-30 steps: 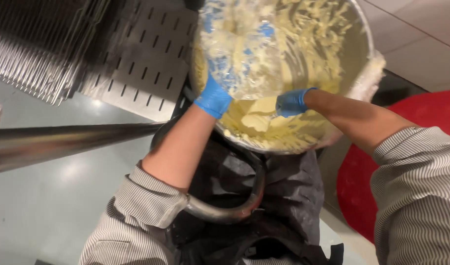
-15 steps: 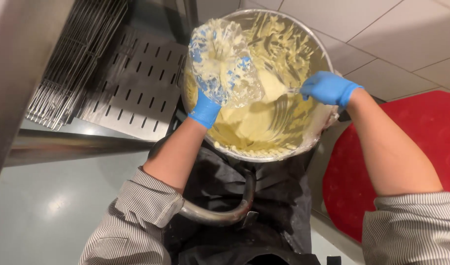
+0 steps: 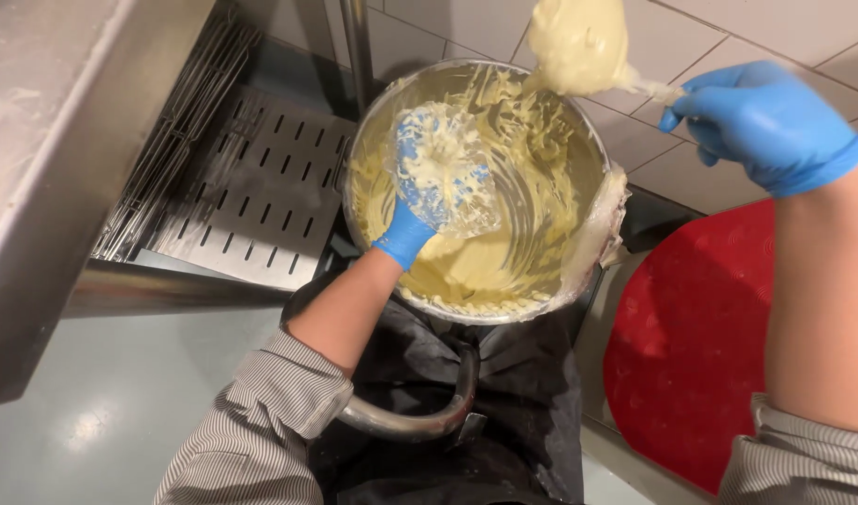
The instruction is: Filling pre-cut buns with cream using a piping bag and refilling the bag.
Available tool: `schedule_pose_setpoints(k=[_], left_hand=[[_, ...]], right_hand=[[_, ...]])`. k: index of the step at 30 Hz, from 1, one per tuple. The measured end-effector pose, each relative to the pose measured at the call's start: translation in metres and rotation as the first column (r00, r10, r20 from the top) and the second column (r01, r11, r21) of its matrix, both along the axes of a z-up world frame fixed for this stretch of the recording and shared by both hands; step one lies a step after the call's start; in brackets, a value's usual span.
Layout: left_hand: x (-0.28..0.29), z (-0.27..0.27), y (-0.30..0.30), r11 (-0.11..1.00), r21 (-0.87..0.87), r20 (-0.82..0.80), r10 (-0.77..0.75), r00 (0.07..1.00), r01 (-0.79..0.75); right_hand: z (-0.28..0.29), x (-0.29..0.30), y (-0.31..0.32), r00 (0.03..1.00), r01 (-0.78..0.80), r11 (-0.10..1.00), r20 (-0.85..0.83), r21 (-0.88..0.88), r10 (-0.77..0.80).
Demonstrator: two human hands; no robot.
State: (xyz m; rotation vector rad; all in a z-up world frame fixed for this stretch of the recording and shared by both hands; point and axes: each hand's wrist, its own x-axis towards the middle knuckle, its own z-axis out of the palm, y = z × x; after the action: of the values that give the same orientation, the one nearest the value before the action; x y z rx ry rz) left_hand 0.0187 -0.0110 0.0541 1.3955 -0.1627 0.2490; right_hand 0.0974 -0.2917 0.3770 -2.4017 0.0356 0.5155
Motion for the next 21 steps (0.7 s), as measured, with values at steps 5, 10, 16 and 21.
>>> schedule_pose_setpoints(k=[5,10,16,21], left_hand=[[-0.002,0.021,-0.005,0.986,-0.142,0.029,-0.086,0.996,0.089],[0.001,0.031,-0.012,0.785,-0.567,0.08,-0.248,0.966,0.248],[0.011,0.02,-0.017,0.986,-0.16,0.074,0.061,0.995,-0.049],[0.002,0.038,-0.015,0.889,0.319,0.22,0.269,0.938,-0.329]], right_hand=[[0.014,-0.013,0.015,1.0,-0.003,0.991,0.007,0.136,0.002],[0.005,-0.039,0.047,0.994,0.017,0.982,-0.106,0.186,0.003],[-0.011,-0.077,0.082,0.97,-0.221,0.975,0.106,-0.005,0.221],[-0.057,-0.101,0.092,0.646,-0.279,0.854,0.572,-0.439,0.505]])
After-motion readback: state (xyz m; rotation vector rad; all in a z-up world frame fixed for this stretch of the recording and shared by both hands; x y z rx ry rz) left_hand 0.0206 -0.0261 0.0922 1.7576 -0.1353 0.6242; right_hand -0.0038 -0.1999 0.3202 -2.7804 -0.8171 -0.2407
